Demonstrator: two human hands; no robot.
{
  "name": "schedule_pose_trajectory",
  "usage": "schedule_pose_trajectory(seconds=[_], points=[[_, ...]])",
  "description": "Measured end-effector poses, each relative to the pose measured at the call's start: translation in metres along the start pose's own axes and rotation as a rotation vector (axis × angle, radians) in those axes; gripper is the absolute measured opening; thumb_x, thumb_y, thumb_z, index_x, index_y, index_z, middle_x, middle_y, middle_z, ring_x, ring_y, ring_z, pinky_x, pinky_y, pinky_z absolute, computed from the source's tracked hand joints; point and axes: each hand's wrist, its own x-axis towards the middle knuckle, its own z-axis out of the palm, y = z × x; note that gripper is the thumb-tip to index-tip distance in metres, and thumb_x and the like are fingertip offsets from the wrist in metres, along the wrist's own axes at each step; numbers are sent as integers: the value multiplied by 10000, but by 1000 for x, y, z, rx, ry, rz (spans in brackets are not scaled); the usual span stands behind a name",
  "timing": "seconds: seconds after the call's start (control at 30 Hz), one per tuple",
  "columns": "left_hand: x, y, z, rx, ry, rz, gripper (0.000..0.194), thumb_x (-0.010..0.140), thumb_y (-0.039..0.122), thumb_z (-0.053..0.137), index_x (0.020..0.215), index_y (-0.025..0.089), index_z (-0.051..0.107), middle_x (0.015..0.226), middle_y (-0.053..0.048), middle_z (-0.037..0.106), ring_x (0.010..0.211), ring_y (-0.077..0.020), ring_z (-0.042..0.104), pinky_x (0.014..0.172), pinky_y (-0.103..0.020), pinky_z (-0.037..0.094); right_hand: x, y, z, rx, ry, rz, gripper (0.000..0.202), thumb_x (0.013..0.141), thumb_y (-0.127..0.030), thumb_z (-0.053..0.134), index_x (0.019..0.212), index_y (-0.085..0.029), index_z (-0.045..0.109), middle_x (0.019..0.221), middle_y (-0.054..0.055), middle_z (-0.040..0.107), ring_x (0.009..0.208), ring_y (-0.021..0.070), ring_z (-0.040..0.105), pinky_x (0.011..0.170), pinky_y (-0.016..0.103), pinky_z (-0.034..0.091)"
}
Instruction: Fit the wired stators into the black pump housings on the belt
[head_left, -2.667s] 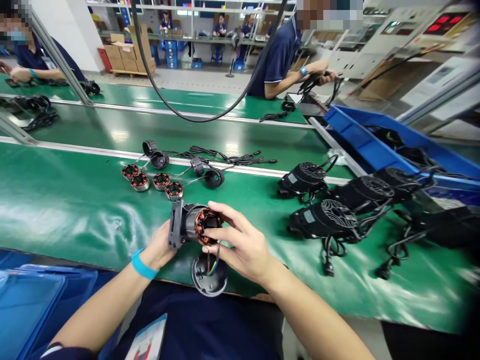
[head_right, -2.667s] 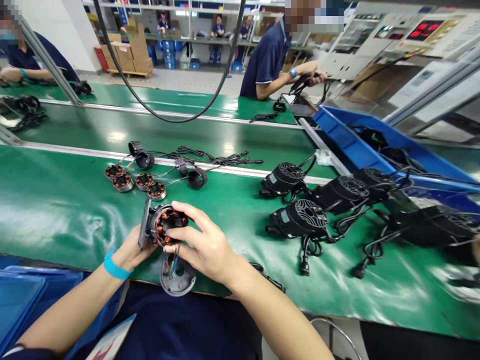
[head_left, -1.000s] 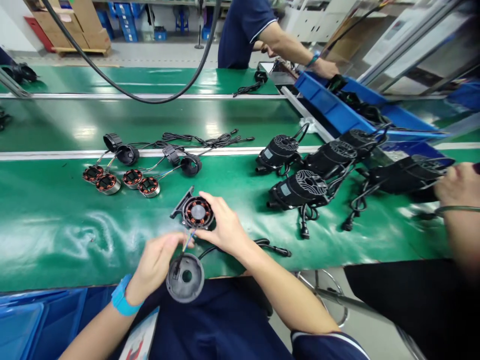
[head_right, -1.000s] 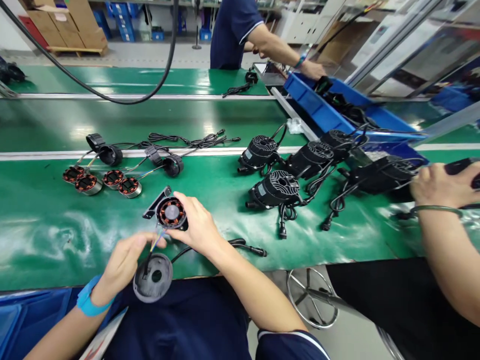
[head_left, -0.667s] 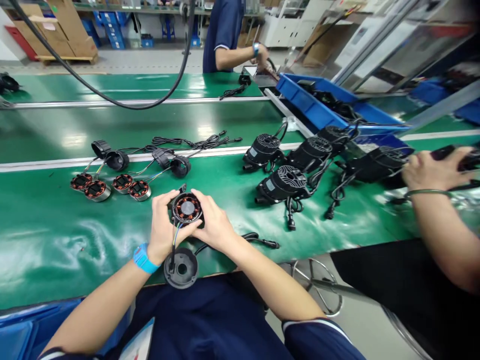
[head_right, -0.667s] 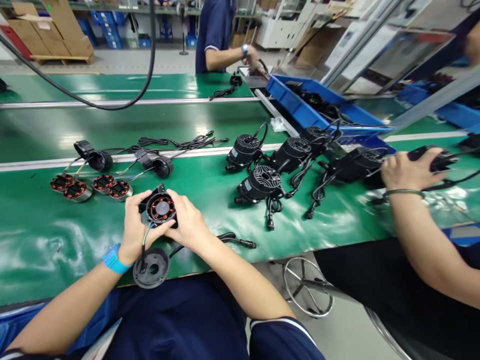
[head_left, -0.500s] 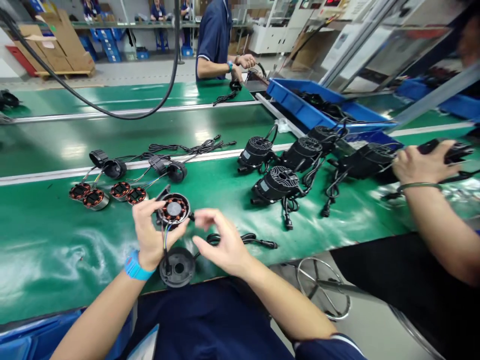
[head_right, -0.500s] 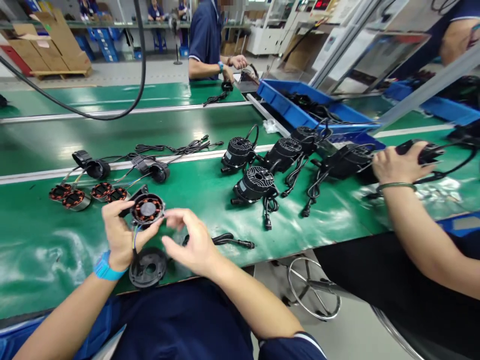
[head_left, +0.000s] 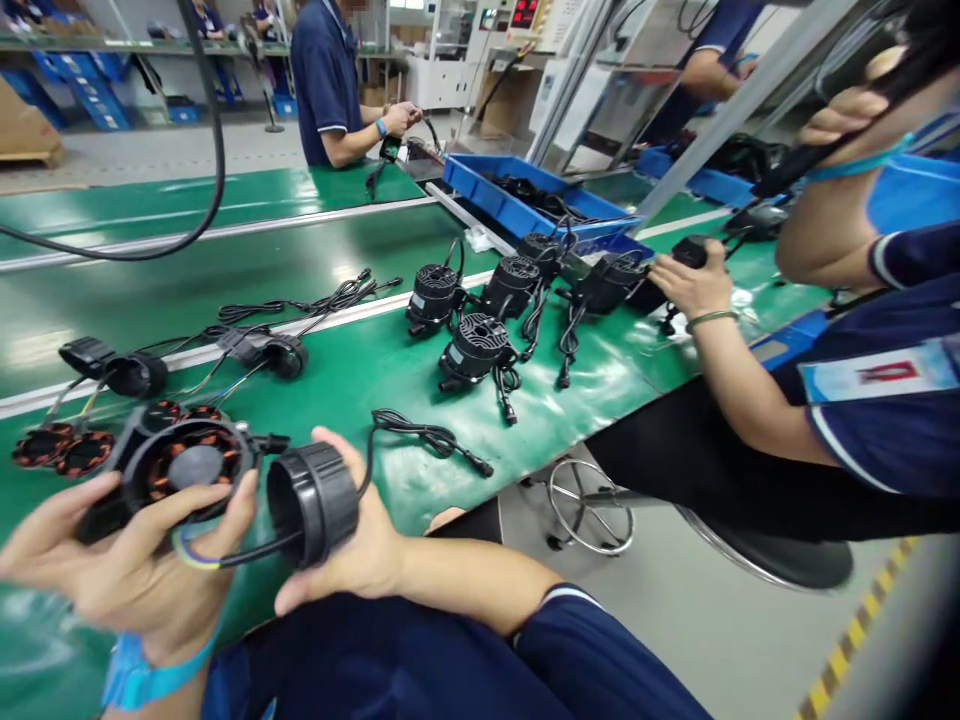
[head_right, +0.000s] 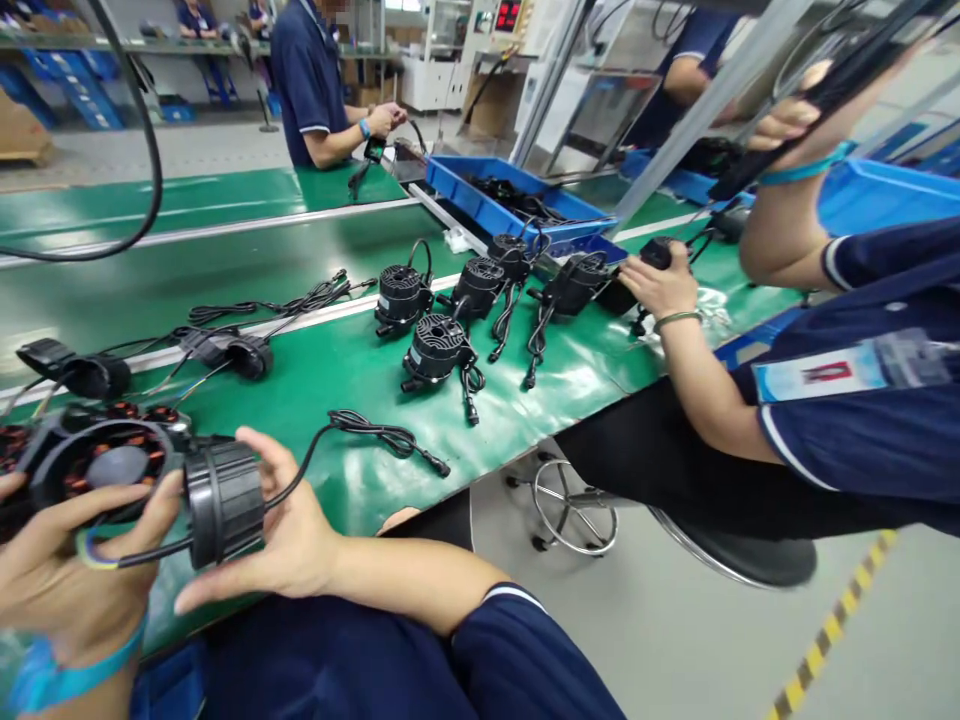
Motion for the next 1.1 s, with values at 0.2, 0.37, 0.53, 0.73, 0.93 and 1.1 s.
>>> schedule_pose_trajectory(seconds=[0.2, 0.37, 0.53, 0.73, 0.93, 1.1], points=[[-26, 11, 20, 169, -99, 29, 272, 768, 425, 789, 754, 197, 640, 1165, -94, 484, 1144, -288, 529, 972, -434, 484, 46, -41, 11, -319, 266, -231, 1038, 675, -554, 907, 1474, -284, 300, 1131, 62, 638, 971, 217, 678, 907, 383, 591], [-37, 7, 21, 202, -262, -84, 287, 730, 385, 813, 710, 196, 598, 1121, -82, 502, 1097, -275, 533, 985, -457, 459, 69, -16, -14, -565, 292, -242, 922, 763, -458, 817, 1484, -261, 277, 1145, 80, 581, 947, 214, 631, 875, 389, 569], [-38, -2, 13, 68, -279, -75, 382, 725, 381, 852, 981, 225, 616, 1118, -75, 572, 1078, -267, 550, 932, -456, 482, 76, -25, -38, -654, 107, -30, 753, 785, -397, 747, 1420, -200, 392, 1290, 136, 582, 1030, 236, 628, 955, 410, 549], [-34, -15, 10, -128, -306, 71, 306, 783, 402, 862, 939, 249, 648, 961, -28, 656, 988, -216, 594, 993, -470, 494, 90, -47, -56, -625, -243, 65, 673, 779, -255, 746, 1394, -184, 483, 1342, 113, 604, 1204, 244, 607, 1068, 400, 489], [-22, -23, 5, -249, -477, 169, 248, 826, 461, 816, 781, 249, 697, 765, -7, 671, 898, -197, 614, 1038, -480, 467, 110, -53, -60, -717, -668, 30, 688, 748, -250, 772, 1385, -200, 517, 1447, 119, 546, 1380, 282, 498, 1195, 467, 359], [-14, -35, -6, -190, -590, 239, 213, 881, 459, 758, 836, 257, 707, 818, -31, 691, 1087, -243, 632, 1117, -527, 435, 114, -49, -54, -584, -815, 152, 707, 762, -265, 735, 1410, -192, 464, 1383, 103, 587, 1295, 258, 574, 1133, 432, 432]])
